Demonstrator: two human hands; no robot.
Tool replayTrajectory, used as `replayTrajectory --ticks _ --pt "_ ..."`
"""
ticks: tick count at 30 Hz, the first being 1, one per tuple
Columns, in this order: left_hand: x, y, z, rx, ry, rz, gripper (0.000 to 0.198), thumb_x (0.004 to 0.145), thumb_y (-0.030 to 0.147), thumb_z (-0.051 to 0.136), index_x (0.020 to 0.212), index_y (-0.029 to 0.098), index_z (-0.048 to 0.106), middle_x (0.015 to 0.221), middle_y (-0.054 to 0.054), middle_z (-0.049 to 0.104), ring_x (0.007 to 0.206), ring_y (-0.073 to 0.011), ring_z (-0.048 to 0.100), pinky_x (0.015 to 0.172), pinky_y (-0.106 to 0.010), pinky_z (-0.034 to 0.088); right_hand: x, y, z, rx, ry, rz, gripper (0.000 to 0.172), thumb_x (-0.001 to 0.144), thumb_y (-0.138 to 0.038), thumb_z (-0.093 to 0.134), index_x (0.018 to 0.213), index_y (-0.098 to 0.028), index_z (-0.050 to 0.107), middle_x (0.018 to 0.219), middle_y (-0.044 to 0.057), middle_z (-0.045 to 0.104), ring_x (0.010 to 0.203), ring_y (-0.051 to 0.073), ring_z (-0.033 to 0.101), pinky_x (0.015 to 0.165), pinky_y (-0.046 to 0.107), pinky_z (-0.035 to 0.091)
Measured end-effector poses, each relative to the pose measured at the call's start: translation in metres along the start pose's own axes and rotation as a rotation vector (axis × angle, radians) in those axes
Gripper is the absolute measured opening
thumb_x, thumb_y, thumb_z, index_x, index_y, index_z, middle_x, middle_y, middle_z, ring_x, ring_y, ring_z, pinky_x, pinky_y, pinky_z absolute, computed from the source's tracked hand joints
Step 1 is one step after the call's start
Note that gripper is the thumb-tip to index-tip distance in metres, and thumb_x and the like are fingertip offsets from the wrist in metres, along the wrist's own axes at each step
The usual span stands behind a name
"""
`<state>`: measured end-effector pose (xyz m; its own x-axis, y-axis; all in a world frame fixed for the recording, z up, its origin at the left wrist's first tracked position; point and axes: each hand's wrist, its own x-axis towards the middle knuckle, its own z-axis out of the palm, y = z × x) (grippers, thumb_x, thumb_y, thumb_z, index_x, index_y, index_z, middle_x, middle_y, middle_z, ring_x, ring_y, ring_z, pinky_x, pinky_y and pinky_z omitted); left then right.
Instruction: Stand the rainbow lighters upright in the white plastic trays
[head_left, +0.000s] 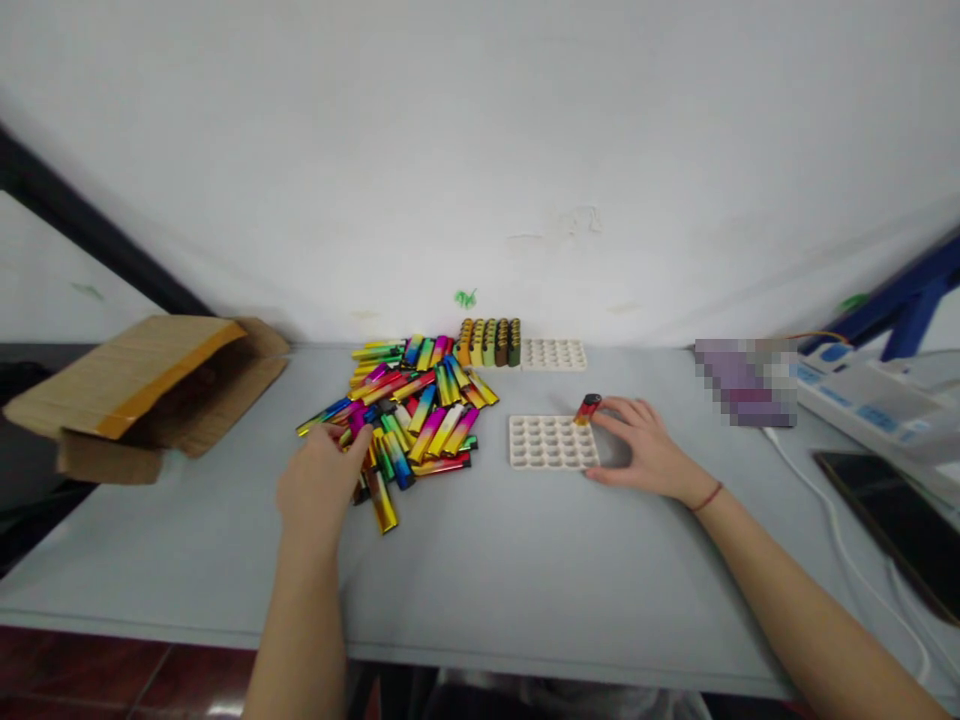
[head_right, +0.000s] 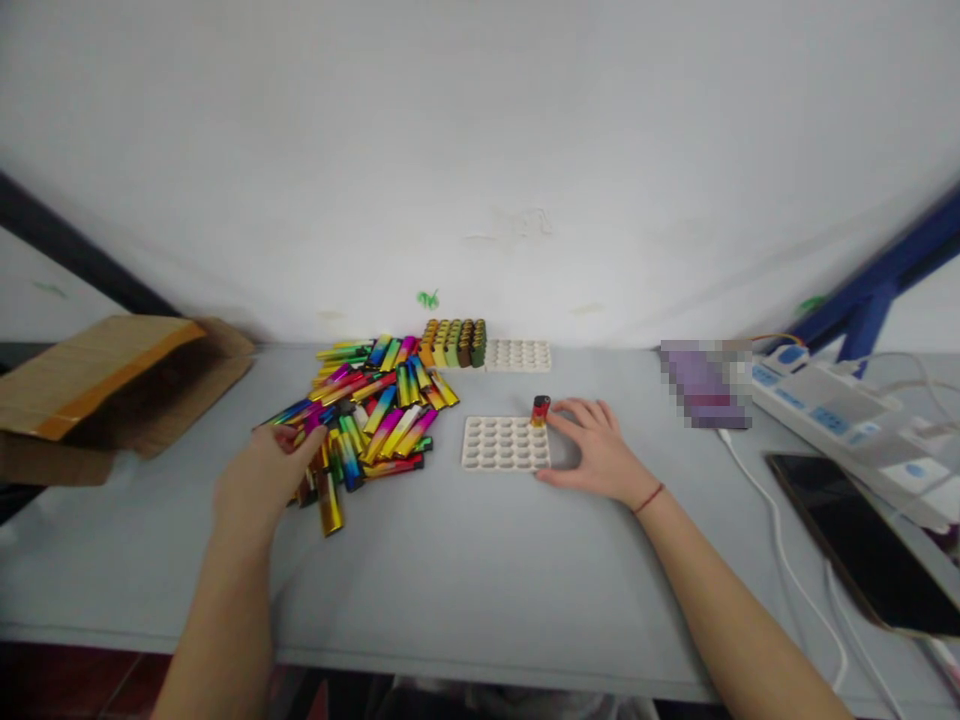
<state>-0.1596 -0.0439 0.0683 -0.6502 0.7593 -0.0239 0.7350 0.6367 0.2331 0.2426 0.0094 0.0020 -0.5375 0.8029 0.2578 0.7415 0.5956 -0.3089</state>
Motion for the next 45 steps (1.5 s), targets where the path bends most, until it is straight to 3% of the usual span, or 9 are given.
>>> replayTrajectory --ticks 7,15,19,22,26,33,36,39,45 --pt "0.003 0.0 0.001 0.026 -0.039 0.011 0.053 0.087 0.058 0.044 0.114 0.016 0.064 0.098 -0.02 0.072 0.104 -0.0397 0.066 0.087 -0.05 0.051 0.0 0.0 0.0 -0.003 -0.005 -0.003 0.072 0.076 -0.062 0.07 0.136 -0.024 0.056 0.136 0.016 0.054 0.127 0.038 0.048 0.108 0.064 0.031" --pt "0.003 0.003 0.009 -0.035 0.014 -0.002 0.045 0.085 0.048 0.052 0.112 0.014 0.064 0.11 -0.02 0.072 0.105 -0.0381 0.067 0.088 -0.048 0.051 0.0 0.0 0.001 -0.018 -0.011 -0.004 0.074 0.077 -0.062 0.069 0.137 -0.023 0.055 0.136 0.017 0.054 0.127 0.038 0.047 0.109 0.064 0.03" --pt "0.003 0.001 0.008 -0.176 0.082 0.024 0.044 0.083 0.047 0.056 0.113 0.015 0.065 0.11 -0.017 0.072 0.105 -0.0347 0.068 0.091 -0.045 0.051 0.0 0.0 0.001 -0.035 -0.014 -0.011 0.074 0.077 -0.064 0.067 0.136 -0.021 0.056 0.136 0.018 0.054 0.127 0.038 0.048 0.108 0.063 0.031" --pt "0.003 0.0 0.007 -0.382 0.1 0.156 0.042 0.082 0.051 0.054 0.104 0.017 0.066 0.102 -0.013 0.073 0.099 -0.0309 0.068 0.09 -0.041 0.051 0.0 0.0 0.0 -0.035 -0.016 -0.014 0.073 0.078 -0.065 0.066 0.136 -0.022 0.056 0.137 0.017 0.054 0.128 0.037 0.047 0.109 0.062 0.031" --pt "-0.008 0.018 0.012 -0.815 -0.062 0.385 0.043 0.079 0.057 0.057 0.097 0.018 0.06 0.092 -0.007 0.069 0.087 -0.0244 0.067 0.08 -0.035 0.051 0.0 0.001 0.001 -0.037 -0.013 -0.015 0.073 0.078 -0.064 0.066 0.138 -0.024 0.055 0.137 0.016 0.055 0.128 0.038 0.048 0.108 0.062 0.032" --pt "-0.049 0.089 0.031 -1.271 -0.334 0.572 0.023 0.084 0.041 0.061 0.09 0.021 0.049 0.076 0.002 0.061 0.066 -0.0116 0.054 0.07 -0.026 0.046 0.0 0.001 0.001 -0.034 -0.009 -0.014 0.073 0.078 -0.065 0.066 0.137 -0.023 0.056 0.137 0.017 0.055 0.127 0.038 0.048 0.108 0.063 0.031" --pt "-0.059 0.117 0.033 -1.475 -0.498 0.48 0.018 0.082 0.036 0.059 0.083 0.021 0.049 0.06 0.006 0.049 0.056 -0.0103 0.048 0.058 -0.022 0.043 0.0 0.0 0.001 -0.032 -0.008 -0.014 0.073 0.078 -0.065 0.066 0.138 -0.024 0.055 0.138 0.017 0.055 0.127 0.037 0.048 0.109 0.063 0.03" --pt "-0.066 0.138 0.03 -1.626 -0.676 0.3 0.03 0.082 0.048 0.05 0.071 0.019 0.05 0.049 0.007 0.036 0.042 -0.0084 0.032 0.042 -0.021 0.029 0.0 0.0 0.001 -0.04 -0.009 -0.01 0.076 0.077 -0.065 0.067 0.139 -0.023 0.054 0.138 0.017 0.054 0.128 0.038 0.048 0.11 0.063 0.029" --pt "-0.074 0.151 0.033 -1.674 -0.74 0.115 0.054 0.082 0.064 0.043 0.051 0.019 0.043 0.041 0.006 0.028 0.037 -0.0057 0.023 0.037 -0.018 0.018 0.001 -0.001 0.0 -0.041 -0.017 -0.011 0.077 0.077 -0.064 0.068 0.14 -0.022 0.053 0.139 0.017 0.055 0.128 0.038 0.048 0.11 0.065 0.029"
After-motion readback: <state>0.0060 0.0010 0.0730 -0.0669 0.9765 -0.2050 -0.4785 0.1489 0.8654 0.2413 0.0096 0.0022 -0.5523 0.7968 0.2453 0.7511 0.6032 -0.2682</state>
